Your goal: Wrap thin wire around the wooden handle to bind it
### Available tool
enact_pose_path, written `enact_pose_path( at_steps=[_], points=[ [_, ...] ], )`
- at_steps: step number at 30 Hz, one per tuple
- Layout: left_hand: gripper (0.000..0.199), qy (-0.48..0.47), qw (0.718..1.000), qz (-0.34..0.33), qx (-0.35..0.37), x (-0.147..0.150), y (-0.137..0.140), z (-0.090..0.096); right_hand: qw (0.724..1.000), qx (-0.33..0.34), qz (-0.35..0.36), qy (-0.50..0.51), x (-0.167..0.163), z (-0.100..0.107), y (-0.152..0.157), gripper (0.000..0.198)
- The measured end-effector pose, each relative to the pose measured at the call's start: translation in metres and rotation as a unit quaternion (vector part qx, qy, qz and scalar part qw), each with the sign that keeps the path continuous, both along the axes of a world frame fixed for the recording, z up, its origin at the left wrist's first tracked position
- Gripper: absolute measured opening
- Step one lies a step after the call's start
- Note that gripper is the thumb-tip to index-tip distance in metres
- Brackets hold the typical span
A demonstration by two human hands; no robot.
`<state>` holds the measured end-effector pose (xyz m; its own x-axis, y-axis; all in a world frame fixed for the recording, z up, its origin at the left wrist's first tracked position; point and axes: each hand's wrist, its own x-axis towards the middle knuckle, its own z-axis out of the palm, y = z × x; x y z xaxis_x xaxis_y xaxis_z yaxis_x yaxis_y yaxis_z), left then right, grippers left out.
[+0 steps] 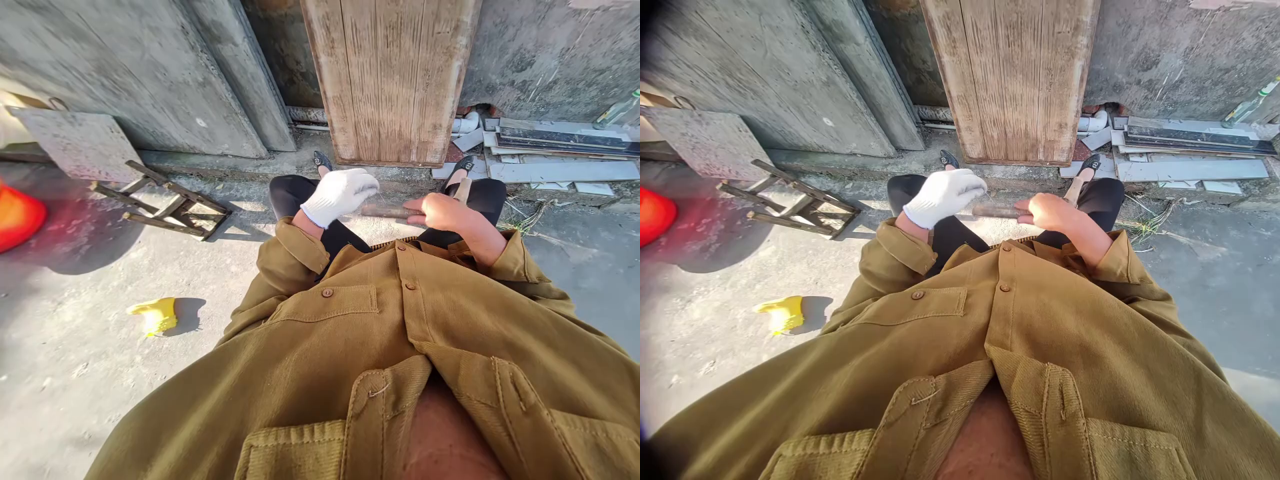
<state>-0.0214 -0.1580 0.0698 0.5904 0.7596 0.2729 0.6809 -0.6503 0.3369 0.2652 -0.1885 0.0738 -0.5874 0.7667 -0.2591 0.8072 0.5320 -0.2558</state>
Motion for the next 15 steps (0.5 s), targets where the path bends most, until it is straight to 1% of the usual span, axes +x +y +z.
enact_pose_path(
  at_steps=[2,3,4,5,6,7,9,10,11,12,13,15],
  points=[
    [0.025,-0.051,0.996,-0.041,-0.052,0.001,0.012,0.000,0.994,-0.078,0.070,0.030,-0.005,0.006,-0.008,0.034],
    [0.024,-0.081,0.991,-0.056,-0.087,0.004,0.016,-0.004,0.987,-0.109,0.105,0.046,-0.008,0.009,-0.012,0.033],
    [0.024,-0.112,0.984,-0.062,-0.123,0.009,0.019,-0.010,0.981,-0.126,0.130,0.068,-0.011,0.013,-0.016,0.033],
    [0.023,-0.137,0.976,-0.059,-0.159,0.015,0.020,-0.019,0.978,-0.129,0.138,0.088,-0.014,0.016,-0.019,0.033],
    [0.022,-0.157,0.968,-0.039,-0.190,0.022,0.019,-0.029,0.980,-0.117,0.128,0.103,-0.016,0.019,-0.021,0.034],
    [0.021,-0.161,0.962,-0.021,-0.218,0.029,0.016,-0.041,0.985,-0.090,0.099,0.113,-0.016,0.021,-0.022,0.035],
    [0.019,-0.134,0.951,-0.008,-0.278,0.040,0.005,-0.063,0.993,-0.008,0.014,0.116,-0.014,0.023,-0.021,0.034],
    [0.020,-0.133,0.950,0.000,-0.283,0.044,-0.003,-0.072,0.993,0.031,-0.030,0.112,-0.011,0.023,-0.019,0.033],
    [0.021,-0.123,0.946,-0.019,-0.298,0.046,-0.010,-0.078,0.990,0.061,-0.065,0.105,-0.008,0.022,-0.017,0.031],
    [0.024,-0.110,0.947,-0.042,-0.298,0.047,-0.017,-0.080,0.988,0.080,-0.093,0.098,-0.005,0.020,-0.015,0.030],
    [0.026,-0.090,0.955,-0.065,-0.274,0.047,-0.023,-0.080,0.985,0.092,-0.115,0.086,-0.003,0.018,-0.014,0.029],
    [0.029,-0.025,0.973,-0.113,-0.198,0.044,-0.031,-0.069,0.983,0.103,-0.145,0.049,-0.002,0.013,-0.012,0.029]
  ],
)
